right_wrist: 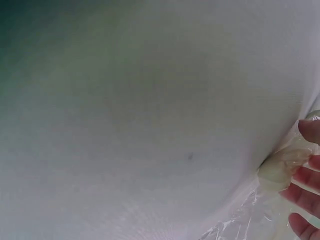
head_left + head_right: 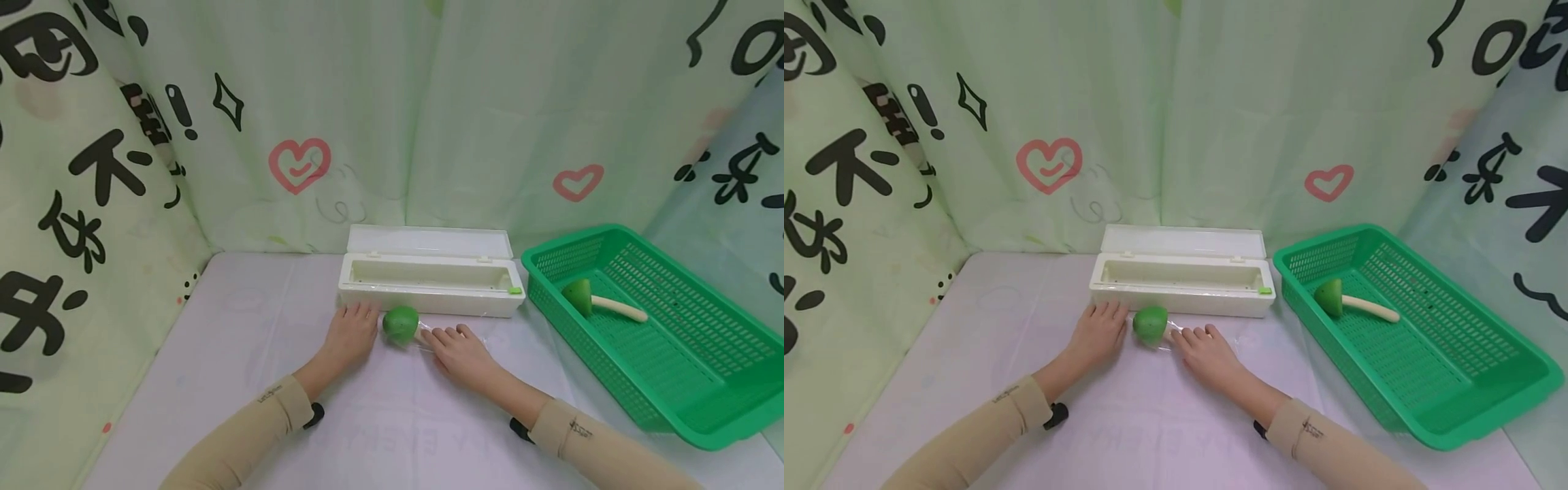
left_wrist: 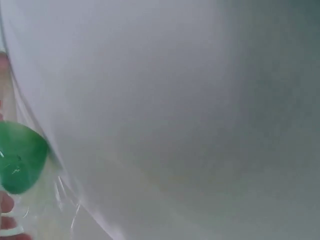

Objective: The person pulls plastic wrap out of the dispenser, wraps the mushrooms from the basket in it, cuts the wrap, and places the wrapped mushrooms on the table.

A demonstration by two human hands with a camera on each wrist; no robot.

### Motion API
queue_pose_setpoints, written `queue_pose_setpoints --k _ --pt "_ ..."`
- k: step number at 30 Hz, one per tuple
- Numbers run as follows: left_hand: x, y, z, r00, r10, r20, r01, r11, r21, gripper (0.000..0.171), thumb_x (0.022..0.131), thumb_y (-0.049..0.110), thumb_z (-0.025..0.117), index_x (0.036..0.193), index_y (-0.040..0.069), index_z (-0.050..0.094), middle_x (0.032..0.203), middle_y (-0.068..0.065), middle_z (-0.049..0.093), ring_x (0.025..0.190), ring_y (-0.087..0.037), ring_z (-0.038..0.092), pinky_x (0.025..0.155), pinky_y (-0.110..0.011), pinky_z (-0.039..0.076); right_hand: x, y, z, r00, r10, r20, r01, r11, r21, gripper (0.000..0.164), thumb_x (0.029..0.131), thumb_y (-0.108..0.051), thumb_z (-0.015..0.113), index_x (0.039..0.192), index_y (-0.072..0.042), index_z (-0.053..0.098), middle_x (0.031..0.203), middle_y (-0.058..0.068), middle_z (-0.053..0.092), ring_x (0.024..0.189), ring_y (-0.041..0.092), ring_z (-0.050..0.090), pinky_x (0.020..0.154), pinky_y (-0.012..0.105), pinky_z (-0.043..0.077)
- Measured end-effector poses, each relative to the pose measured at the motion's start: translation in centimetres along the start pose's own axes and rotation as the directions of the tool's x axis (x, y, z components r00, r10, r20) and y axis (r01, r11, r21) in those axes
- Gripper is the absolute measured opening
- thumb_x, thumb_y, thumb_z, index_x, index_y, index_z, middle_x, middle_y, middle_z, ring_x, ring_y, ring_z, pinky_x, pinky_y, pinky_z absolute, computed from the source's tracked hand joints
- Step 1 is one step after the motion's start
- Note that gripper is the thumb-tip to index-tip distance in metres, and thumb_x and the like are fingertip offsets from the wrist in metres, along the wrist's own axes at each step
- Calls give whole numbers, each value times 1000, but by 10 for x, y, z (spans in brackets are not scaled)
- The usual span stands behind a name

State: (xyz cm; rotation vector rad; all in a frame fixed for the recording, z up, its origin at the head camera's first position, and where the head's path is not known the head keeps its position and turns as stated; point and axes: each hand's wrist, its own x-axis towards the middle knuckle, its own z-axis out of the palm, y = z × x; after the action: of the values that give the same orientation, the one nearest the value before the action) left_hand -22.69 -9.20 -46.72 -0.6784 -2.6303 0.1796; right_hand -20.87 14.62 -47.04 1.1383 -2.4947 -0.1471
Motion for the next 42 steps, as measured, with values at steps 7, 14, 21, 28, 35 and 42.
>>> queue_pose_setpoints --k 7,14,21,28,35,42 --pt "2 5 0 919 177 -353 -177 984 32 32 77 24 62 106 10 59 97 -4 59 89 -20 54 78 -34 42 6 2 5 1000 17 23 -17 1000 -5 37 80 -13 65 115 -7 55 96 4 60 81 22 58 74 37 42" --pt "2 13 2 905 373 -202 -370 927 55 35 86 28 58 117 12 54 112 -1 54 98 -18 51 85 -32 41 8 2 6 998 34 46 -35 999 7 35 80 -10 64 114 -8 54 95 4 59 83 22 58 77 38 43" --pt "3 15 7 965 260 23 -261 965 27 49 88 30 54 132 11 44 130 -5 47 111 -21 44 94 -35 36 9 2 4 995 40 96 -43 999 23 37 81 -10 64 116 -9 54 97 4 60 87 22 58 78 38 43" --pt "6 19 17 963 268 -26 -263 956 130 61 87 47 52 133 8 39 128 -8 44 108 -21 44 90 -34 38 10 3 3 989 56 135 -61 998 33 39 81 -9 64 118 -7 54 100 5 60 89 23 58 80 39 43" --pt "13 22 20 966 258 -24 -251 953 168 64 85 51 53 130 8 37 126 -9 44 108 -21 46 90 -33 40 11 3 1 986 70 152 -81 995 67 40 79 -6 63 118 -7 53 99 5 58 89 24 57 79 40 42" --pt "16 25 16 974 226 -18 -225 973 44 69 82 49 56 128 2 34 122 -15 43 106 -24 47 89 -34 41 9 3 -1 980 107 167 -121 990 74 44 77 -5 64 119 -6 50 102 7 58 92 26 55 82 42 41"
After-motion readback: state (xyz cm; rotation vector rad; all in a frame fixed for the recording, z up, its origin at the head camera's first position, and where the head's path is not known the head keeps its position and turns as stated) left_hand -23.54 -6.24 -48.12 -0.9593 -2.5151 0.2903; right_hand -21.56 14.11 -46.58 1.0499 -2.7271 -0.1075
